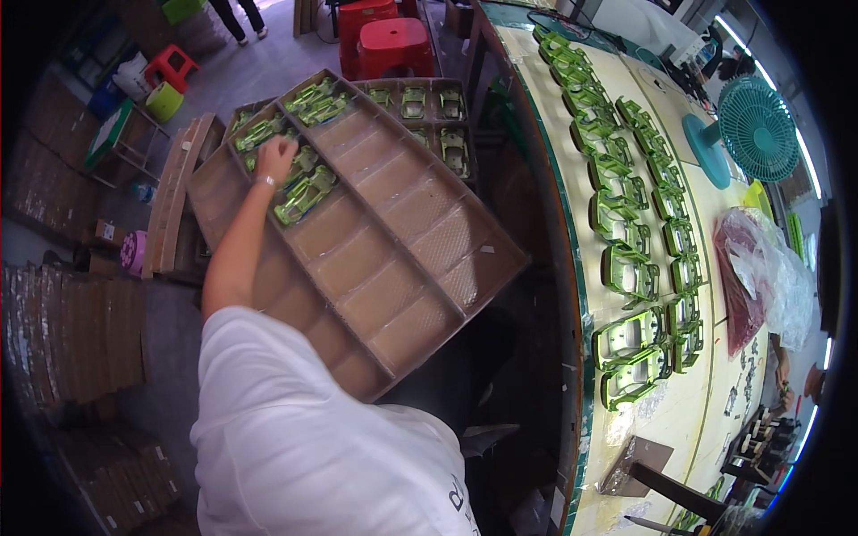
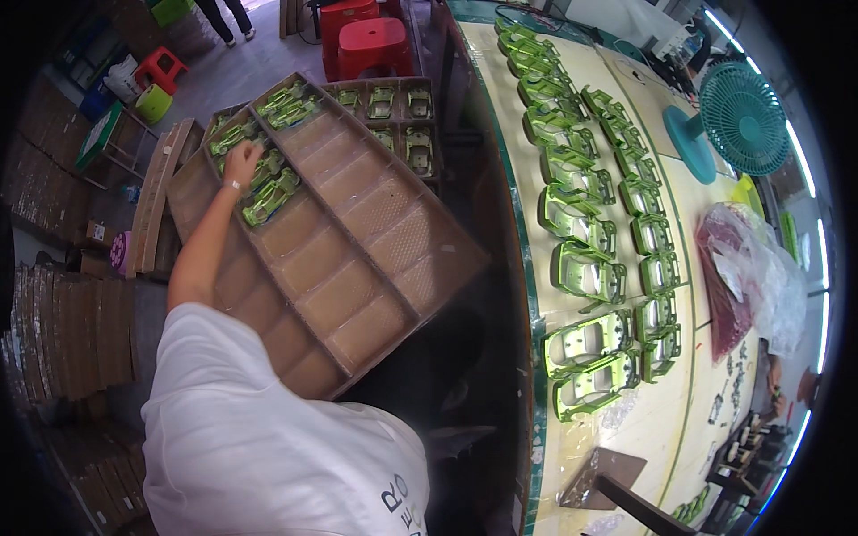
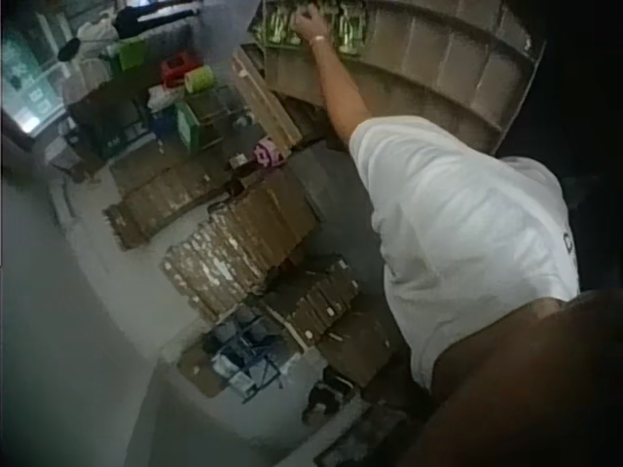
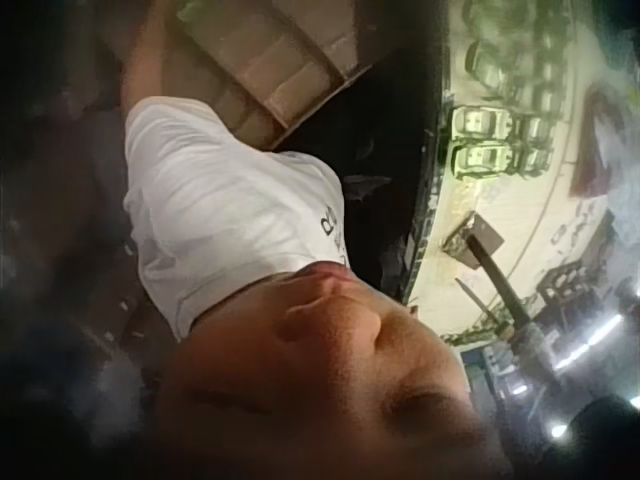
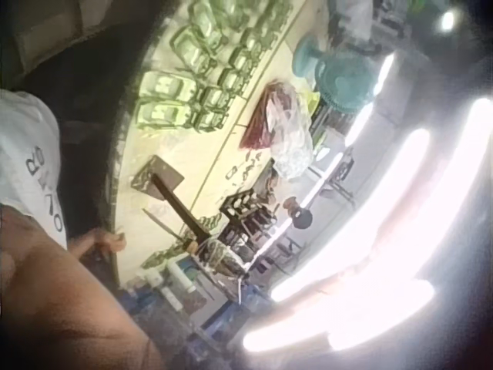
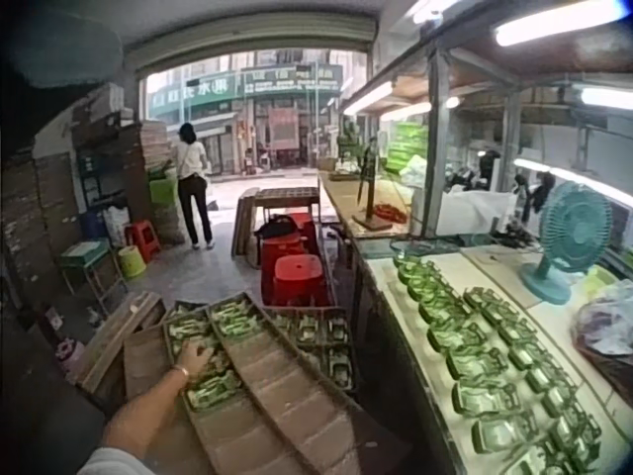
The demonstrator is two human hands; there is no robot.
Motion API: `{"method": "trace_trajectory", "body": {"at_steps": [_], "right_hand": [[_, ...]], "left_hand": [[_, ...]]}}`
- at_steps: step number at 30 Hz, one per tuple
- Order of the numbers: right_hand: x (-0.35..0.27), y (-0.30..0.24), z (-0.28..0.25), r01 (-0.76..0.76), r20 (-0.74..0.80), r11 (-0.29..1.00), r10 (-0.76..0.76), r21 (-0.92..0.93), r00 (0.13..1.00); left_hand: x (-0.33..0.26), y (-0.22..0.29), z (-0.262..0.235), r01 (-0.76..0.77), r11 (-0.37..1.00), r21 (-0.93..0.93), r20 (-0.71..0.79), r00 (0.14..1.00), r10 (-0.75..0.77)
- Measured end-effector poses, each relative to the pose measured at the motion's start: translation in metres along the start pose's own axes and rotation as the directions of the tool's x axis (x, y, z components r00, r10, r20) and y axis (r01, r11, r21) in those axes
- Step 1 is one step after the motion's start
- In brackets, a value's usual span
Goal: The person unloads toy car bodies from a divided tray onto the workbench, inserts clear window pieces into the inside of each toy car body by hand, and lines up the assembled toy cars on the table.
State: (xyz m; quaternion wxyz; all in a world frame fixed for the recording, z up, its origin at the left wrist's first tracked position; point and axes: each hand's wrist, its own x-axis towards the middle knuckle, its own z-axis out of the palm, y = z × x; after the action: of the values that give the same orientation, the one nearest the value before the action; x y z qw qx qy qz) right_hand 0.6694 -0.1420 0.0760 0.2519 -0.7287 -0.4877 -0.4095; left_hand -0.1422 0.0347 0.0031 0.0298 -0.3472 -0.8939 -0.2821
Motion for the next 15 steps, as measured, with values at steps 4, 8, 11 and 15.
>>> {"method": "trace_trajectory", "body": {"at_steps": [4,8,11,15], "right_hand": [[0.016,-0.041,-0.022,-0.253,0.092,0.959,0.265,-0.126,0.96],[0.009,-0.01,-0.01,-0.003,0.034,0.995,0.006,-0.105,0.999],[0.01,-0.009,-0.009,-0.041,-0.013,0.998,0.04,-0.047,0.999],[-0.006,0.014,-0.003,-0.089,0.056,0.996,0.089,0.006,0.994]], "left_hand": [[-0.059,-0.011,-0.004,-0.286,0.937,0.201,0.191,0.95,0.249],[-0.053,-0.034,0.006,-0.213,0.939,0.27,0.245,0.958,0.147],[-0.052,-0.019,-0.007,-0.26,0.893,0.367,0.255,0.951,0.172],[-0.042,0.005,-0.03,-0.273,0.873,0.406,0.248,0.952,0.182]]}}
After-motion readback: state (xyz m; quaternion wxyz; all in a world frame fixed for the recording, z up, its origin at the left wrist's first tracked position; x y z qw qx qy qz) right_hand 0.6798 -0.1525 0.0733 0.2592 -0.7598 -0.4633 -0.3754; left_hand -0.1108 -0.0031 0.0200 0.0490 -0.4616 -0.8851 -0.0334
